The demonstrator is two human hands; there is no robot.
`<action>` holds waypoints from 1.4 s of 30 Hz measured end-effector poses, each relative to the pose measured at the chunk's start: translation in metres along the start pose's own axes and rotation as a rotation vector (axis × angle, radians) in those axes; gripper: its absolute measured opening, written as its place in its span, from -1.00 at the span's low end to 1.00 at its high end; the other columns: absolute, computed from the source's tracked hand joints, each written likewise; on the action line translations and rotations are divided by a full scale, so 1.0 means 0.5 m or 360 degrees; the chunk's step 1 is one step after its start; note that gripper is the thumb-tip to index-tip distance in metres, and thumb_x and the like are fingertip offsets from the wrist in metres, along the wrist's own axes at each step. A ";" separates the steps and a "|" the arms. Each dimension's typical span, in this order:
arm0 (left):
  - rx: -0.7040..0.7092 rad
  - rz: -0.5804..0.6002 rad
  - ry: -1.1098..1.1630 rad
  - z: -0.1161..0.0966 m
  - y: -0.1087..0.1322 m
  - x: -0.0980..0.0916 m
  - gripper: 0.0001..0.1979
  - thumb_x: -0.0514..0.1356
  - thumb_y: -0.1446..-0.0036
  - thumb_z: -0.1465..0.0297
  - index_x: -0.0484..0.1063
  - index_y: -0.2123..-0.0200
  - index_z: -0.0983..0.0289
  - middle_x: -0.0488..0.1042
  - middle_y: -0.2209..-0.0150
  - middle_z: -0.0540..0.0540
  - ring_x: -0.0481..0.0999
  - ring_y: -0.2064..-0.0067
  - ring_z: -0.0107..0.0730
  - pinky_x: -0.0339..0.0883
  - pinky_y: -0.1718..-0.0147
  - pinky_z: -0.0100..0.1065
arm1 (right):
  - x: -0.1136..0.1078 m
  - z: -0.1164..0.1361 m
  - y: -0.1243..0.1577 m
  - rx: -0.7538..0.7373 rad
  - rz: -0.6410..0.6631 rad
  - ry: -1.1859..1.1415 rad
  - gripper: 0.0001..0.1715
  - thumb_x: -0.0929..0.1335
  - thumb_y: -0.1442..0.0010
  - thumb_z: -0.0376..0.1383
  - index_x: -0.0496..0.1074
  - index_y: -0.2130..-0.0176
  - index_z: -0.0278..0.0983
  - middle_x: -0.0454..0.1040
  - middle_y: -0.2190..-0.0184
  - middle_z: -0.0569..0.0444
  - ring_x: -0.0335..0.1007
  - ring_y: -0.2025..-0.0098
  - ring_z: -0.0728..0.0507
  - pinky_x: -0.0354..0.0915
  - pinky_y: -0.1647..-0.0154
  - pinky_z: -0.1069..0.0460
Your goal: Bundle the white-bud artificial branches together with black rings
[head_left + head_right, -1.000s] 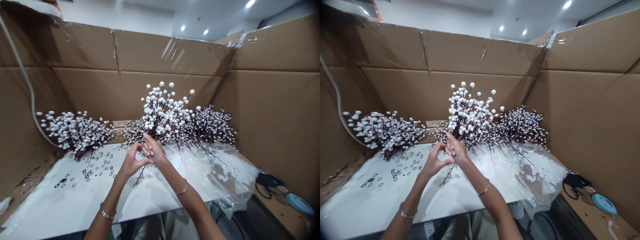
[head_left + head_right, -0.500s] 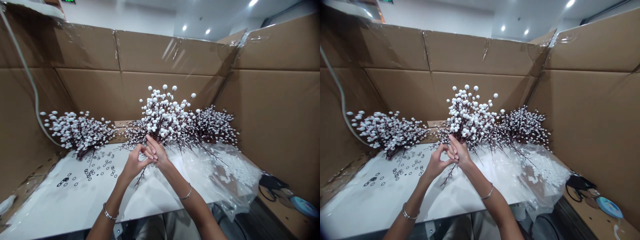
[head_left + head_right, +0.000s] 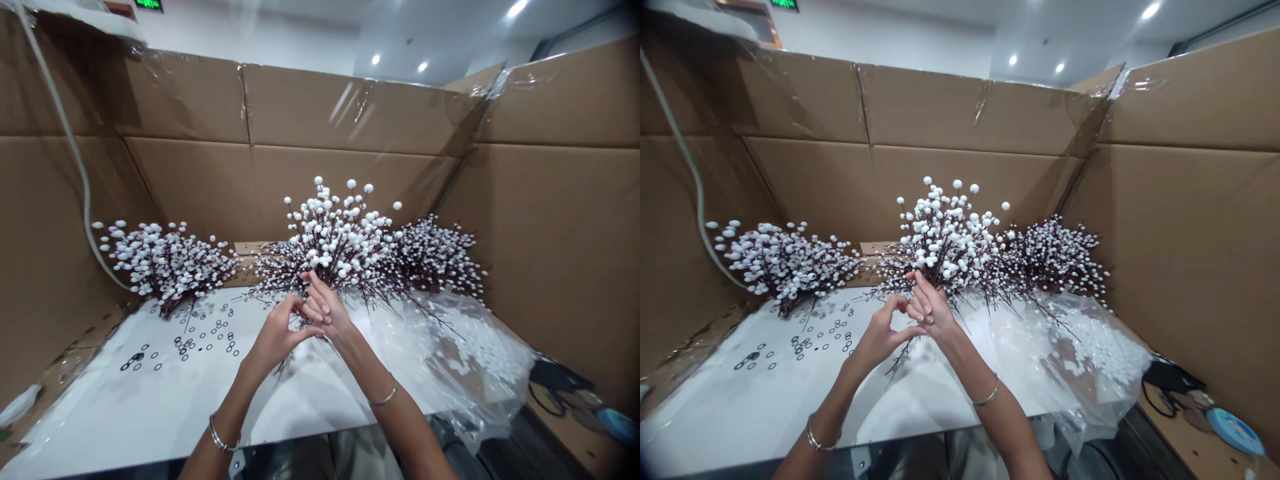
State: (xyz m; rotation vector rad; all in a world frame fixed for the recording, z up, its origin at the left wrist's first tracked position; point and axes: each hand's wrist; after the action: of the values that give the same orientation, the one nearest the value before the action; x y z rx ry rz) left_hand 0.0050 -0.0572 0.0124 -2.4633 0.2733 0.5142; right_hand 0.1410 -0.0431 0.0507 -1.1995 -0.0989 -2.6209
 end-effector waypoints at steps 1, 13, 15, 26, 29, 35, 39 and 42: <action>0.0014 0.0054 0.0033 0.001 -0.001 -0.006 -0.68 0.37 -0.05 0.22 0.33 0.23 0.19 0.48 0.27 0.04 0.46 0.24 -0.28 0.31 0.20 -0.31 | -0.003 0.004 -0.002 0.0027 0.0007 -0.0031 -0.72 0.33 -0.33 -0.20 0.49 0.30 -0.34 -0.04 0.87 0.41 -0.30 0.86 0.14 -0.15 0.85 0.23; -0.0046 0.0113 0.0313 0.033 -0.017 -0.019 -0.81 0.28 -0.16 0.28 0.34 0.38 0.22 0.43 0.40 -0.02 0.42 0.32 -0.37 0.25 0.25 -0.38 | 0.000 -0.005 -0.002 0.0219 0.0035 -0.0033 -0.67 0.24 -0.41 -0.27 0.48 0.34 -0.32 -0.08 0.87 0.41 -0.22 0.84 0.13 0.15 0.69 0.23; -0.0070 0.0090 0.0340 0.037 -0.017 -0.017 -0.77 0.31 -0.12 0.28 0.32 0.42 0.23 0.41 0.42 -0.04 0.41 0.34 -0.38 0.23 0.27 -0.38 | 0.000 -0.013 -0.004 0.0224 0.0040 -0.0021 -0.66 0.24 -0.41 -0.26 0.48 0.33 -0.33 -0.08 0.88 0.41 -0.23 0.86 0.12 0.14 0.71 0.23; -0.0166 0.0249 0.0334 0.046 -0.006 -0.024 -0.67 0.42 0.03 0.28 0.34 0.32 0.23 0.43 0.36 -0.04 0.41 0.27 -0.37 0.23 0.22 -0.38 | -0.025 -0.024 -0.016 0.0186 0.0108 0.0184 -0.70 0.41 -0.24 -0.12 0.45 0.35 -0.32 0.02 0.89 0.41 -0.28 0.88 0.13 -0.14 0.88 0.20; -0.0216 0.0323 0.0505 0.058 -0.009 -0.035 -0.64 0.38 -0.03 0.20 0.39 0.19 0.24 0.47 0.23 0.05 0.44 0.16 -0.32 0.27 0.13 -0.34 | -0.034 -0.029 -0.020 0.0097 0.0057 0.0404 -0.61 0.48 -0.11 -0.05 0.41 0.43 -0.31 0.01 0.90 0.39 -0.24 0.88 0.13 -0.18 0.87 0.19; -0.0523 0.0376 0.0928 0.081 -0.031 -0.019 -0.46 0.34 -0.01 0.05 0.39 0.09 0.33 0.51 0.18 0.19 0.53 0.15 -0.19 0.41 0.15 -0.23 | -0.041 -0.076 -0.040 0.0104 -0.0125 0.0626 -0.44 0.54 0.07 -0.03 0.19 0.61 -0.24 0.04 0.88 0.35 -0.18 0.85 0.12 -0.23 0.85 0.13; -0.0764 0.0338 0.0954 0.067 -0.040 -0.012 -0.38 0.42 0.13 0.03 0.36 0.16 0.37 0.52 0.41 0.12 0.54 0.45 -0.25 0.45 0.44 -0.27 | -0.049 -0.109 -0.050 0.0077 -0.0174 0.0762 -0.49 0.52 0.10 0.02 0.28 0.55 -0.26 0.11 0.83 0.32 -0.13 0.81 0.11 -0.18 0.81 0.10; -0.0768 0.0312 0.0899 0.055 -0.043 -0.021 -0.42 0.41 0.08 0.08 0.41 0.12 0.38 0.58 0.32 0.19 0.58 0.42 -0.21 0.47 0.46 -0.28 | -0.055 -0.121 -0.050 0.0098 -0.0136 0.0877 -0.48 0.47 0.05 0.08 0.26 0.53 -0.25 0.05 0.83 0.34 -0.14 0.80 0.10 -0.17 0.79 0.11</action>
State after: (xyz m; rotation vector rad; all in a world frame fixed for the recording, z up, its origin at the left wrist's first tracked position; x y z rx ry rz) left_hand -0.0058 -0.0227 0.0074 -3.0372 0.6897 -0.0716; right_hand 0.1074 -0.0234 -0.0084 -0.4295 -0.1254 -2.8927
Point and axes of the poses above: each hand's wrist, its own y-axis away from the middle knuckle, its own x-axis out of the palm, z = x × y
